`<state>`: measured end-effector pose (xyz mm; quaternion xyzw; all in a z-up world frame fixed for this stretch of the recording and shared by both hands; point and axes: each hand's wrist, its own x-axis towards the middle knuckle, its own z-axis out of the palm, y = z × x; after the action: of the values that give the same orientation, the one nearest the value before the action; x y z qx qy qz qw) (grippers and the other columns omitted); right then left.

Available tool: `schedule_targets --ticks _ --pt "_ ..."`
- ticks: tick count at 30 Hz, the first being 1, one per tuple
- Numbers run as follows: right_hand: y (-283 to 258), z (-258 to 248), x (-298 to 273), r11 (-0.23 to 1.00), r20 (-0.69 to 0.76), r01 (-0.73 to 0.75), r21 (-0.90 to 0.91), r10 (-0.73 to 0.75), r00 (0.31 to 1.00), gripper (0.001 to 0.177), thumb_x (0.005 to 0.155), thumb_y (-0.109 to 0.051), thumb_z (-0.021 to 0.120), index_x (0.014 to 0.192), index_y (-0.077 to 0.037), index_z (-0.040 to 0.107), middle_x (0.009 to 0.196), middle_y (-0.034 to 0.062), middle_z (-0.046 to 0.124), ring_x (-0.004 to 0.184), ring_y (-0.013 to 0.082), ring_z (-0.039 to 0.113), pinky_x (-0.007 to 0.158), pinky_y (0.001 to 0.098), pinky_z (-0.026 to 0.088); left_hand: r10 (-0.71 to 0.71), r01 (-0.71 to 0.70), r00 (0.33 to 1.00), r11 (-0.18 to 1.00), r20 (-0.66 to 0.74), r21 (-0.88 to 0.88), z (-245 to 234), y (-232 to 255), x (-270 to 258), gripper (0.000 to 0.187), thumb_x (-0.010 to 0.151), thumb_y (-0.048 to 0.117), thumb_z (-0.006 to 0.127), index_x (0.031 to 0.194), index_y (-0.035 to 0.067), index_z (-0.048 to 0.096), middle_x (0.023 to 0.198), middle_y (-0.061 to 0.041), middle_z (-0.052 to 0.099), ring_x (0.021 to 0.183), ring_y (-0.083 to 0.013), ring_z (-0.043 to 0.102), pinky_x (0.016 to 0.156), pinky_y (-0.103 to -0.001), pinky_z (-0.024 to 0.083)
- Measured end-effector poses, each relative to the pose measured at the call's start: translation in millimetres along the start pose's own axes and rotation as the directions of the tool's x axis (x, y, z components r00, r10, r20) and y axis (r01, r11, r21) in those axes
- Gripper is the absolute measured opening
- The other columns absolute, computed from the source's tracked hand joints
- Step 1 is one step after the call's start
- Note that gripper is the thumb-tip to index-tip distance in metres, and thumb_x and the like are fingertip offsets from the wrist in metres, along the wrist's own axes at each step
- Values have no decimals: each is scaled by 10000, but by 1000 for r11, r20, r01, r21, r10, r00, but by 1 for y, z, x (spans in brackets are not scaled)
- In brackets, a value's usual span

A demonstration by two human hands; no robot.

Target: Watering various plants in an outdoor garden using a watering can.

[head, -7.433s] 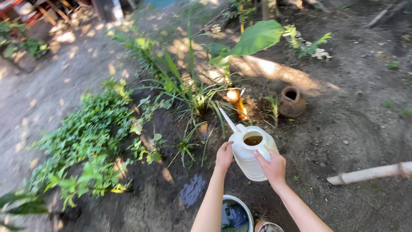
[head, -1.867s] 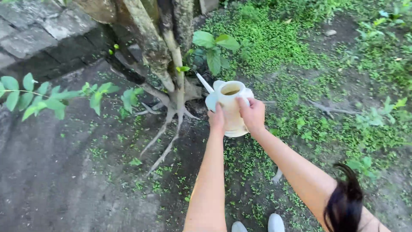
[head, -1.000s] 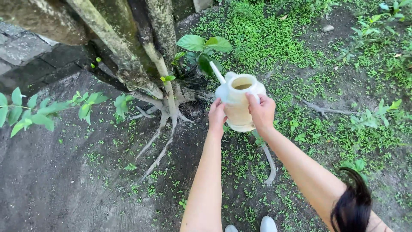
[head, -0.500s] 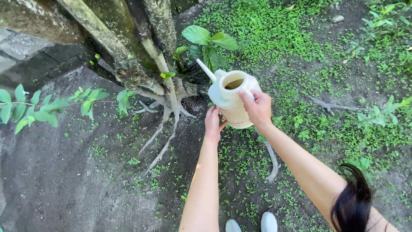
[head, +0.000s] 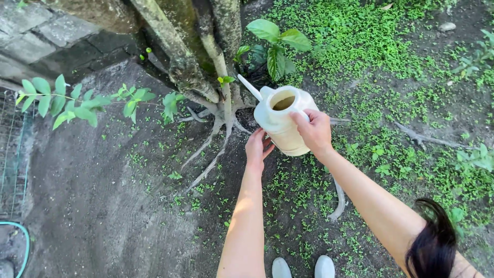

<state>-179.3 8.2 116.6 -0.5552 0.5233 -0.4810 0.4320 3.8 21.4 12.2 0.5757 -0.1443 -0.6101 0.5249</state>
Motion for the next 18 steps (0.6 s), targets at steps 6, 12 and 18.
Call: schedule_targets --ticks 6,12,18 --pt "2 9 -15 994 70 -27 -106 34 997 392 899 -369 719 729 -16 701 562 -21 589 527 40 500 488 283 391 -12 25 985 997 -170 73 -25 -24 11 285 972 278 554 1100 87 722 902 -27 698 754 -136 655 705 -350 589" --pt "10 42 -39 989 155 -18 -146 41 987 396 891 -363 719 712 -10 694 537 -18 550 514 54 458 473 317 362 12 35 956 987 -294 154 -87 -42 12 282 939 229 585 951 -32 692 836 -112 738 652 -187 728 559 -356 615" --pt "-6 85 -51 993 208 -36 -112 59 976 387 890 -329 733 711 9 676 551 -9 575 514 52 476 475 312 374 122 -83 912 990 -392 114 -136 -28 -13 262 933 204 629 956 -44 712 833 -136 742 660 -192 735 569 -338 621"
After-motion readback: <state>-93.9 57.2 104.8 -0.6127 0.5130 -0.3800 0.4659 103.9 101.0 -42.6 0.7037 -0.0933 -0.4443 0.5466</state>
